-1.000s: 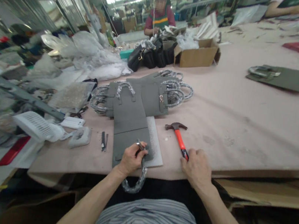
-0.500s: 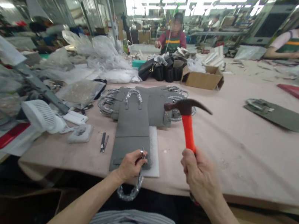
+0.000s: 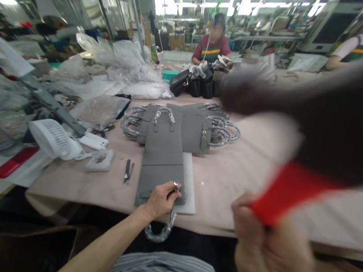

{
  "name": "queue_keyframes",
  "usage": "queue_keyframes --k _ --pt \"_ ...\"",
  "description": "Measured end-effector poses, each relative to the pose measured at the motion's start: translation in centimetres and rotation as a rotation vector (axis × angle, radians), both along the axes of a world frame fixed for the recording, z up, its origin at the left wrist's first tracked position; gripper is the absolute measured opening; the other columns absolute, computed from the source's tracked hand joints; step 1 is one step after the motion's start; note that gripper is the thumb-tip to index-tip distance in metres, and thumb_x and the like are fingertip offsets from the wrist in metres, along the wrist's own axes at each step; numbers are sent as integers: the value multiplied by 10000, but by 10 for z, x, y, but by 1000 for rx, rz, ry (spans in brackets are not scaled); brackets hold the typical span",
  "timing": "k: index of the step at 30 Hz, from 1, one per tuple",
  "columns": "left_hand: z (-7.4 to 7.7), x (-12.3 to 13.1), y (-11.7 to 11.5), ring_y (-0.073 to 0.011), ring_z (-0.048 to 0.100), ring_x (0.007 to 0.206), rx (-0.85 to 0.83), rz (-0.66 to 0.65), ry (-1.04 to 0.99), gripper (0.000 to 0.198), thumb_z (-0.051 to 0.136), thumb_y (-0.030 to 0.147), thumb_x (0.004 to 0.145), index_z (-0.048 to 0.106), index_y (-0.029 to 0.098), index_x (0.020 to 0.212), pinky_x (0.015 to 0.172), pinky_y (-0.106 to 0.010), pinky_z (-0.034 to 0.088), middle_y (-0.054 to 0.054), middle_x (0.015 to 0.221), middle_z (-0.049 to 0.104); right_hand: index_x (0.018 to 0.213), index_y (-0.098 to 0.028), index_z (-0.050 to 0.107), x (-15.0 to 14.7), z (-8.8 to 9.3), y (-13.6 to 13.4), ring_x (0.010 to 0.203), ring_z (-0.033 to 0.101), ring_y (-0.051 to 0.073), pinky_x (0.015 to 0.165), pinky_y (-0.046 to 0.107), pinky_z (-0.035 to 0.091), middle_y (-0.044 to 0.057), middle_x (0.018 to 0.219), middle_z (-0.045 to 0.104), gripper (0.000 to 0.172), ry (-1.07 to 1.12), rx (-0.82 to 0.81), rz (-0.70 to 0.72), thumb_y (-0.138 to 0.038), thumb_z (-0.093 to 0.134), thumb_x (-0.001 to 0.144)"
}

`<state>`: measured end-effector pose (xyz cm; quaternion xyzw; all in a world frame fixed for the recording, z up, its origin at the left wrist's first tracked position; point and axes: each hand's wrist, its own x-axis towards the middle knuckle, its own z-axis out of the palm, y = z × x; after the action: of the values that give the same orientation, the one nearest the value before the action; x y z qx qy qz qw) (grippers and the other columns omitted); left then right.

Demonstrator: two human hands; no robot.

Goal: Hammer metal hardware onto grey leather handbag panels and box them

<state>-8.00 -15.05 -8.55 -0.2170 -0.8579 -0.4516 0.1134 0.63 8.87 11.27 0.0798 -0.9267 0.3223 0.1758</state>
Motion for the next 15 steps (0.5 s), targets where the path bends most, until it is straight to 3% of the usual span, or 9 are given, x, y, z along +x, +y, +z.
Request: queue_keyframes --k 3,5,8,12,14,15 --pt "-1 0 2 -189 681 780 -32 5 13 56 623 173 873 658 201 906 729 -268 524 -46 836 710 720 -263 478 -1 -32 -3 409 431 156 464 318 246 -4 507 537 365 -244 144 145 -515 426 979" --pt "1 0 2 -186 673 760 -42 4 10 73 624 171 870 661 203 924 710 -266 517 -43 827 705 742 -256 479 -6 -46 0 437 437 154 484 312 243 -9 529 541 329 -423 182 164 -483 420 973" --pt "5 1 3 -182 670 788 -41 -6 -12 71 608 180 887 649 210 936 734 -265 516 -36 848 700 732 -246 460 -13 -58 5 495 452 144 497 282 305 -22 555 499 378 -611 -12 137 -541 400 961" --pt "8 3 3 -178 666 814 -15 -12 -22 70 590 163 883 630 211 914 754 -265 522 -36 873 693 736 -251 413 -24 -89 7 391 327 106 394 252 288 -71 543 390 451 -887 -408 46 -659 356 918" --pt "9 3 3 -178 666 821 -5 -18 -23 70 588 167 884 626 212 923 766 -268 528 -37 883 692 758 -252 416 -32 -111 9 360 306 106 366 256 285 -75 557 394 421 -951 -455 -45 -622 316 933" --pt "9 3 2 -179 668 826 -5 -19 -23 68 585 172 888 624 213 926 774 -272 532 -37 886 692 761 -248 431 -37 -121 11 369 343 115 375 260 309 -66 565 414 384 -932 -392 -88 -568 322 943"
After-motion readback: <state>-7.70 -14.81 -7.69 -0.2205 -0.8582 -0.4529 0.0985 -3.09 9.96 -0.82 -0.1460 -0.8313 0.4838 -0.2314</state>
